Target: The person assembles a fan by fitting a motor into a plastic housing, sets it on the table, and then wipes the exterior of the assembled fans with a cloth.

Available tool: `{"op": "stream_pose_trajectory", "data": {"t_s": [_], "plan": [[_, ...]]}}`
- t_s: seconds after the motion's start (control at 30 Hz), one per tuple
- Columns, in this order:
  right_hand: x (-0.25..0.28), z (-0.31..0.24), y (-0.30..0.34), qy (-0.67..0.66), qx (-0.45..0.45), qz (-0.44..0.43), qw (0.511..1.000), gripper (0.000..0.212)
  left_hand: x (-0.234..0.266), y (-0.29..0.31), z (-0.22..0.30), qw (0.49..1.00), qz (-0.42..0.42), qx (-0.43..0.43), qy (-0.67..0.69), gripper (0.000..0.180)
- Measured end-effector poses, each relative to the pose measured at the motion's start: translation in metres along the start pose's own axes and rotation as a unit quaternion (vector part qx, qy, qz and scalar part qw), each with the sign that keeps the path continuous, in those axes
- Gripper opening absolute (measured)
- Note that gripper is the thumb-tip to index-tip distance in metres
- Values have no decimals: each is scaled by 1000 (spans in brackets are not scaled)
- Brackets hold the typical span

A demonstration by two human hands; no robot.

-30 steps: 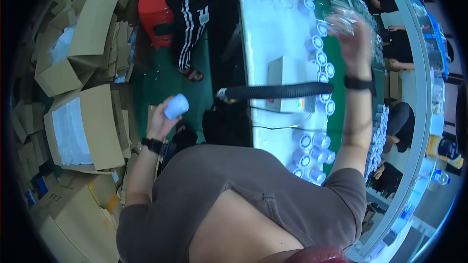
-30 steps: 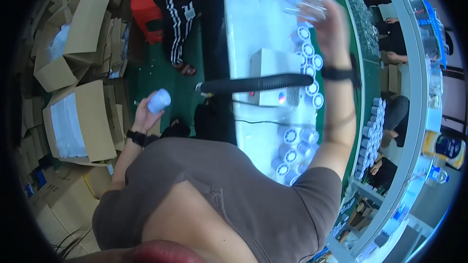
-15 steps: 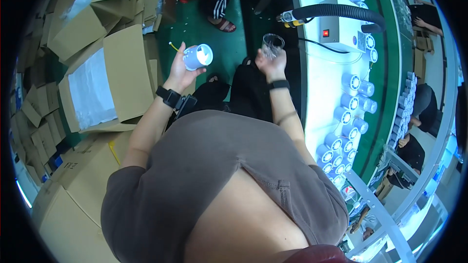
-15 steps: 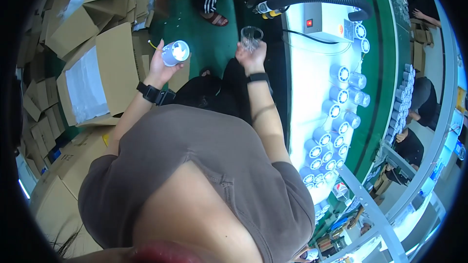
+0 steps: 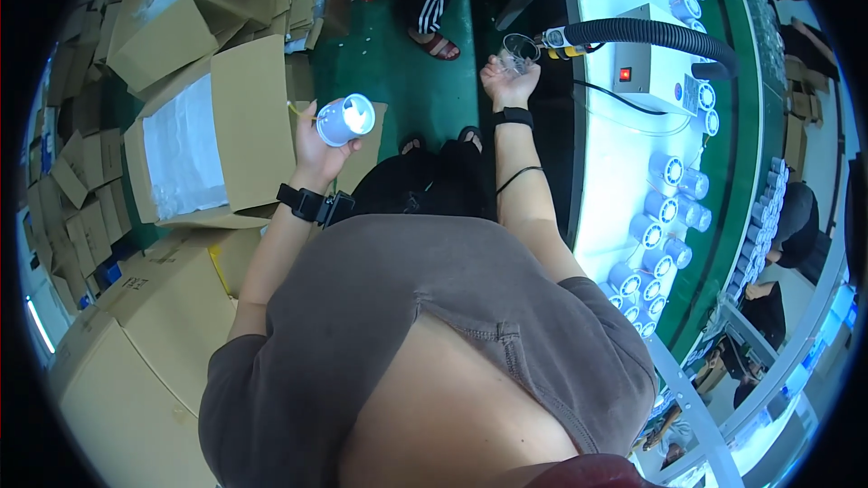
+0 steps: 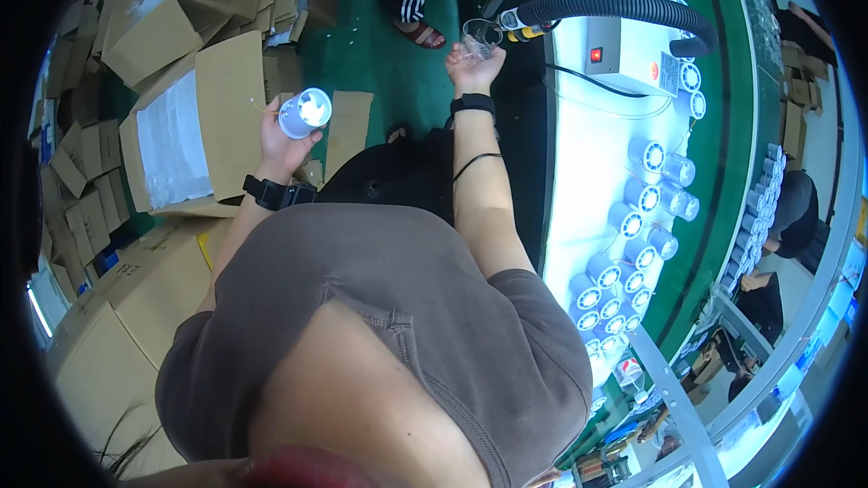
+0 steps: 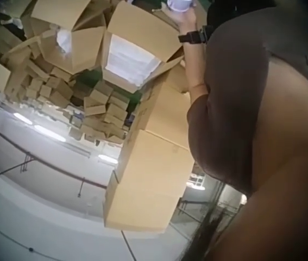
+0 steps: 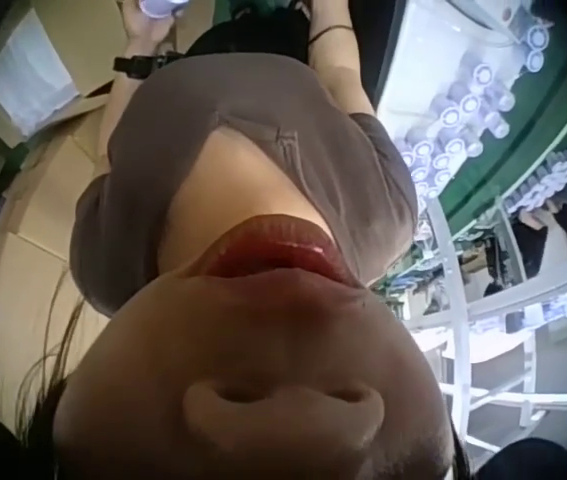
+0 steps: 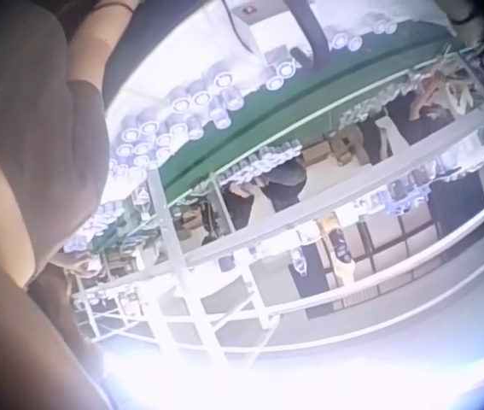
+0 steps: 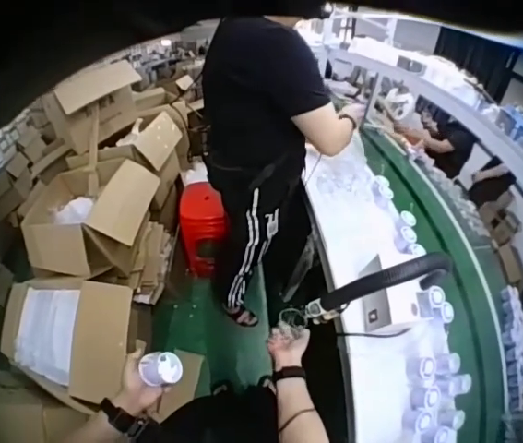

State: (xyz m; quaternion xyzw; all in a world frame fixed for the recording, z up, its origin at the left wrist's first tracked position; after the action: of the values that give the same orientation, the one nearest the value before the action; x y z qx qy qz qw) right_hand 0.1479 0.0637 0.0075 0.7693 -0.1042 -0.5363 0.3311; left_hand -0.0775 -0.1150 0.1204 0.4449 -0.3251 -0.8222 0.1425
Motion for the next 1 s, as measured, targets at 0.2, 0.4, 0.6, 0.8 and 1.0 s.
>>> {"op": "stream_pose_trajectory", "data": {"t_s": [0.2, 0.4, 0.6, 0.8, 1.0], "plan": [[6, -51, 60, 612, 305, 73, 726, 39, -28, -11, 1, 995, 16, -35, -91, 31], [-69, -45, 182, 693, 449, -139, 547, 38, -64, -30, -7, 867, 124, -135, -463, 34], [-106, -34, 219, 679, 425, -197, 565, 41, -115, -13, -10, 709, 68, -335, -617, 37], [-109, -25, 205, 700, 248, -243, 624, 44, -128, 11, -9, 687, 43, -406, -601, 33], [-110, -10, 205, 633, 155, -314, 690, 46, -128, 20, -9, 823, -26, -327, -465, 26]]}}
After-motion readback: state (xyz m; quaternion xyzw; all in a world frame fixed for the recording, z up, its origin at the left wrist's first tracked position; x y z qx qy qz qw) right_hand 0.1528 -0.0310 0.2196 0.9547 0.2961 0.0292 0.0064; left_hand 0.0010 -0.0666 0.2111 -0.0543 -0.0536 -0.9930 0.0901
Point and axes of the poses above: each hand's wrist, its own y-axis away from the middle knuckle, its own x-axis out of the back of the hand, z = x × y, the point moved 5 cm from there along -y, towards the middle knuckle, and after that the axes turned 8 degrees about x, right-handed, at the moved point
